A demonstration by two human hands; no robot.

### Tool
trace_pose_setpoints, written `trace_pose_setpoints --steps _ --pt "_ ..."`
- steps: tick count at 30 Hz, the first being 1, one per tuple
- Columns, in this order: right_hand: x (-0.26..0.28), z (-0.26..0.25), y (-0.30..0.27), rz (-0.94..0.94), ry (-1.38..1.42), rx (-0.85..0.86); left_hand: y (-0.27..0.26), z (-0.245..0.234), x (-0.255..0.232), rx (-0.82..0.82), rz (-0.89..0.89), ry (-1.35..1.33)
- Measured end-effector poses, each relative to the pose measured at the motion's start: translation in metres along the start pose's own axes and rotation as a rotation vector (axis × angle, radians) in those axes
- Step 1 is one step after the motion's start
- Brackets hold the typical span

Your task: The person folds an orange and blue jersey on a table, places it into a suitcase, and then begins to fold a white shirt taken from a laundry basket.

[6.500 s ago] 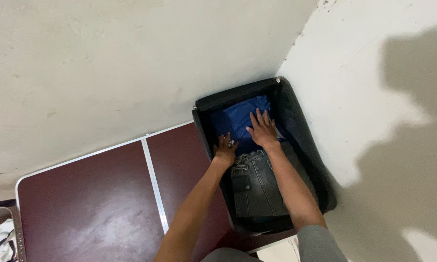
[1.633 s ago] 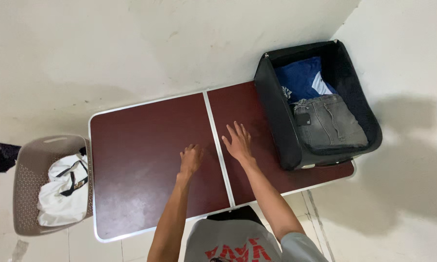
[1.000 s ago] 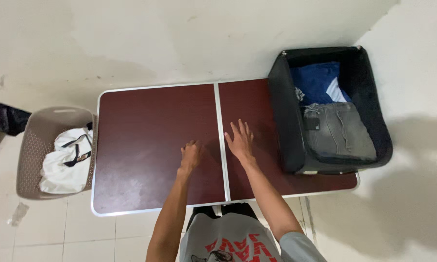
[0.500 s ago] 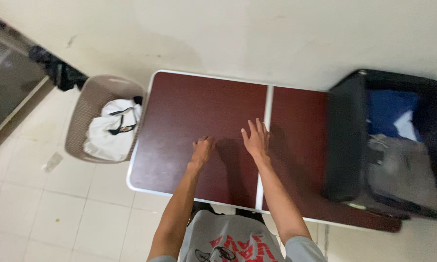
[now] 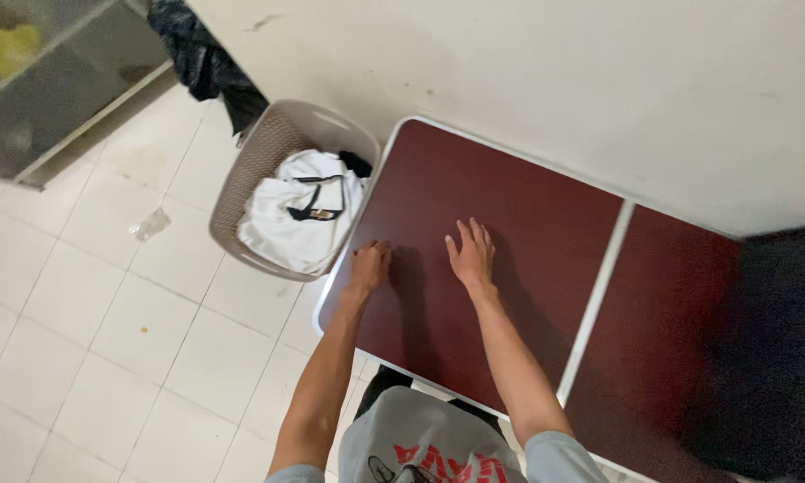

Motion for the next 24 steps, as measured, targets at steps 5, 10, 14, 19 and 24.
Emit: trace_pose_setpoints --steps 5,10,14,19,24 --pt "0.057 0.058 0.021 -0.039 0.025 0.109 0.018 -0.036 0.063 -0.019 -0.063 0.058" --pt "0.118 0.098 0.028 -0.174 0.117 0.029 0.039 -0.060 0.121 -0.031 -0.148 0.076" --pt "0.163 0.132 0.039 -0.312 0.171 0.000 0.050 -0.058 0.168 -0.014 -0.226 0.092" --pt "0.201 0.191 0.053 -0.414 0.216 0.049 0.056 -0.042 0.221 -0.020 -0.269 0.116" --pt "0.208 0.265 0.054 -0.404 -0.085 0.432 0.049 -0.021 0.250 0.104 -0.343 0.141"
Point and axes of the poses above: each hand's wrist, its own y-axis towards the middle knuckle, its own z-axis out of the palm, x = y × z, the point moved 4 cm from there along y, towards the middle knuckle, and after that the axes turned 14 degrees about -x, right-handed, at the moved point
